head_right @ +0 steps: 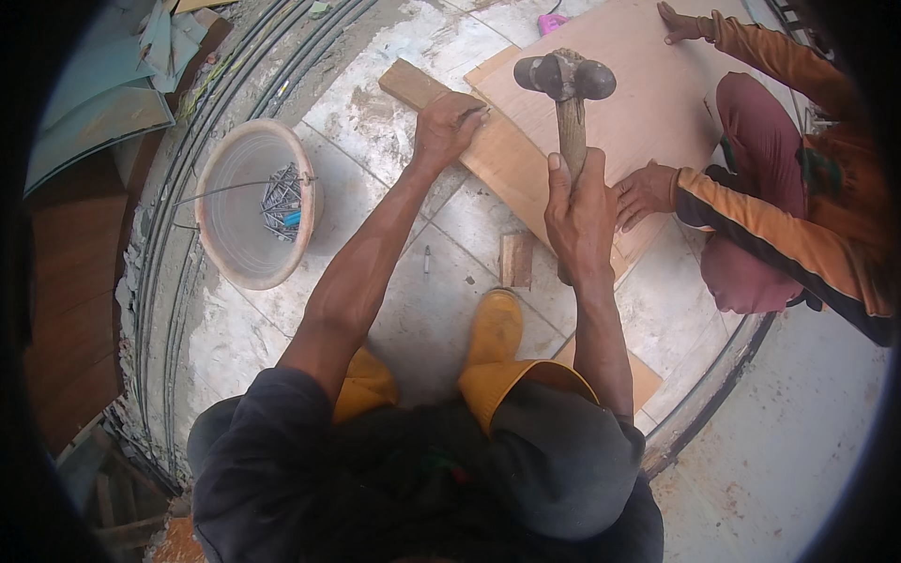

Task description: The person assembles a wood frame by aligning boards and hammering nails into them, while another person assists by holding parts in place.

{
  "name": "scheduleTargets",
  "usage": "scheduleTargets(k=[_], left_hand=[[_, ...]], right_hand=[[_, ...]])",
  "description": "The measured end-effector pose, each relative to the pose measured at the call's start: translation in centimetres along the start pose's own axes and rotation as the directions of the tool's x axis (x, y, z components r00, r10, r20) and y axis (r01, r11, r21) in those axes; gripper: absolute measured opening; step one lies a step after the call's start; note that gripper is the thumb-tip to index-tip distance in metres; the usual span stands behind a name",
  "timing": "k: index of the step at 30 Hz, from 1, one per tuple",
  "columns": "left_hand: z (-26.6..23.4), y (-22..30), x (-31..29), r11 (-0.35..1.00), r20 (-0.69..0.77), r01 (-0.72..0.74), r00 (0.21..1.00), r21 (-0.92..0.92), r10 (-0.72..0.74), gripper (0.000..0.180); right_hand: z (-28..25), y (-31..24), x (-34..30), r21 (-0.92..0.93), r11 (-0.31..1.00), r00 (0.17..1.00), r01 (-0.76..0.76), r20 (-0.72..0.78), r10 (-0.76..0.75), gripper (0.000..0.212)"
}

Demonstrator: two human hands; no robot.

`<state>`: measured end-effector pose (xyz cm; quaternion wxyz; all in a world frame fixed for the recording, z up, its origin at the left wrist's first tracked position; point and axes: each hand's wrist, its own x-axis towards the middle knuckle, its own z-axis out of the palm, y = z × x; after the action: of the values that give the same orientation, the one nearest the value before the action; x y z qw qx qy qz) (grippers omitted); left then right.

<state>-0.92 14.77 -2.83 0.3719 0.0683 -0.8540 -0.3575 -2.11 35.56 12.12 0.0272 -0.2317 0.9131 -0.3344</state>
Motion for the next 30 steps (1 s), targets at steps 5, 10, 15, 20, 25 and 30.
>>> scheduleTargets(k=[5,10,15,20,25,30], left_hand=[[0.0,0.7,1.4,0.899,-0.078,0.438,0.896,-0.015,-0.437,0.027],[0.6,0.2,5.2,0.7,0.355,0.576,0.606,0.423,-0.712,0.054],[0.9,-1.7,5.4,0.756,0.364,0.523,0.666,0.395,-0.651,0.061],[2.7,-1.6,5.5,0.808,0.366,0.497,0.722,0.316,-0.587,0.066],[2.2,-2.1,5.6,0.776,0.509,0.555,0.595,0.299,-0.622,0.079],[3.1,-2.2,6.9,0.82,0.605,0.55,0.603,0.157,-0.52,0.079]], right_hand=[[-0.1,1.8,-1.6,0.092,0.99,0.993,-0.109,0.061,0.104,0.03],[0.5,3.1,-3.0,0.113,0.977,0.975,-0.18,0.148,0.163,0.03],[0.5,3.5,-3.1,0.062,0.984,0.974,-0.17,0.161,0.158,0.032],[0.1,2.8,-2.2,0.047,0.978,0.961,-0.205,0.2,0.192,0.029],[-0.8,1.4,-1.2,-0.046,0.993,0.969,-0.109,0.217,0.116,0.026],[-3.1,0.3,0.0,-0.182,0.974,0.99,0.132,0.069,-0.121,0.025]])
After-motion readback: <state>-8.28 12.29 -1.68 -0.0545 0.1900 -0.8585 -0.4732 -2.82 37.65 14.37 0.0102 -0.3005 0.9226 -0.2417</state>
